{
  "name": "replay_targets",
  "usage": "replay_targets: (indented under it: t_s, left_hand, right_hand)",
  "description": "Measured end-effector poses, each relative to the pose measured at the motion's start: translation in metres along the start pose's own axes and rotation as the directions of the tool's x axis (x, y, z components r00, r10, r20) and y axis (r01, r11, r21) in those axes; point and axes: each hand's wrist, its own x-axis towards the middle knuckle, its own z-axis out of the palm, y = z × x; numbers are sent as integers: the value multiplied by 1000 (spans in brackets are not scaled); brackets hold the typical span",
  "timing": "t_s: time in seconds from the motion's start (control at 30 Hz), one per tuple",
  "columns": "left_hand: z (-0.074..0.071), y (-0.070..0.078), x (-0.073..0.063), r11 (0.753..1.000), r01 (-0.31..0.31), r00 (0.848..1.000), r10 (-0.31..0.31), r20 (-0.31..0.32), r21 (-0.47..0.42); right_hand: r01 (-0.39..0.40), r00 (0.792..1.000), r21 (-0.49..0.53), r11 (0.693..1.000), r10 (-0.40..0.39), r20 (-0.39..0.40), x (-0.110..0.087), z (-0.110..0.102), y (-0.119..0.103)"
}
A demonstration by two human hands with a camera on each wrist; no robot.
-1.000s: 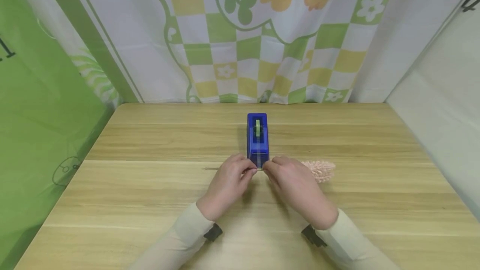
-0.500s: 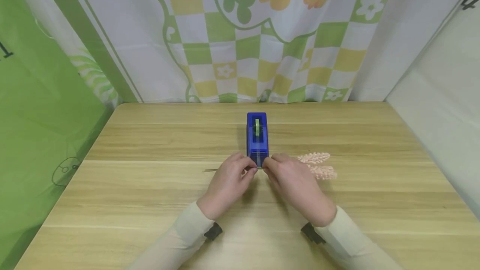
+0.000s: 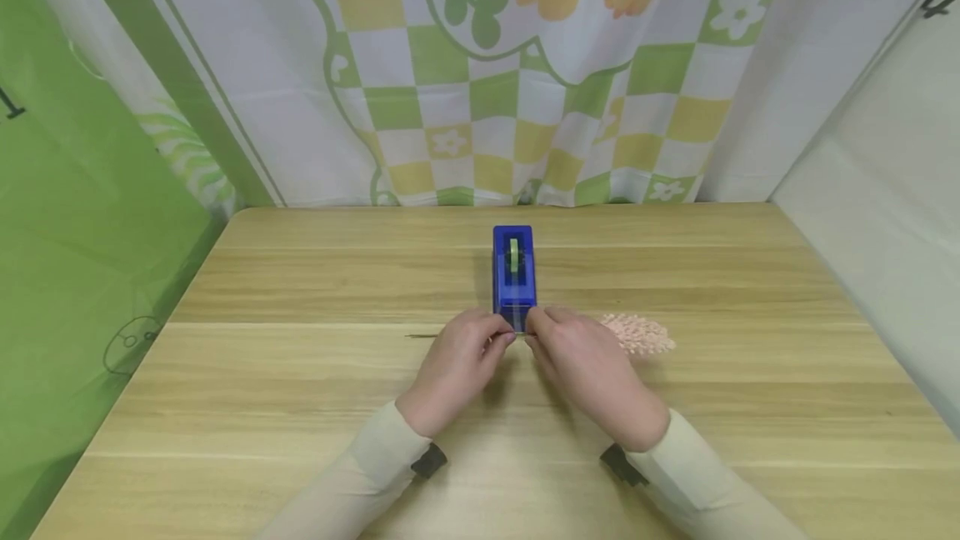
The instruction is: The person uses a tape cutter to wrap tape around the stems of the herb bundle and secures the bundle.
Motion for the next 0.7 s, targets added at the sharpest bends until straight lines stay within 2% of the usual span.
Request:
replay_targets:
  t_s: [0.27, 0.53, 0.7]
  left_hand:
    - [-1, 1, 0, 1000, 15, 1000, -15, -16, -5]
    - [-3, 0, 1, 999, 32, 999, -32, -15, -12]
    - [-2, -2, 2, 1000, 25, 1000, -25, -2, -9]
  right_hand:
    - [-5, 999, -22, 1000, 6, 34, 1, -1, -1]
    - [-31, 998, 53, 998, 27, 63, 7, -3, 2]
    - [-31, 998, 49, 998, 28, 62, 7, -3, 3]
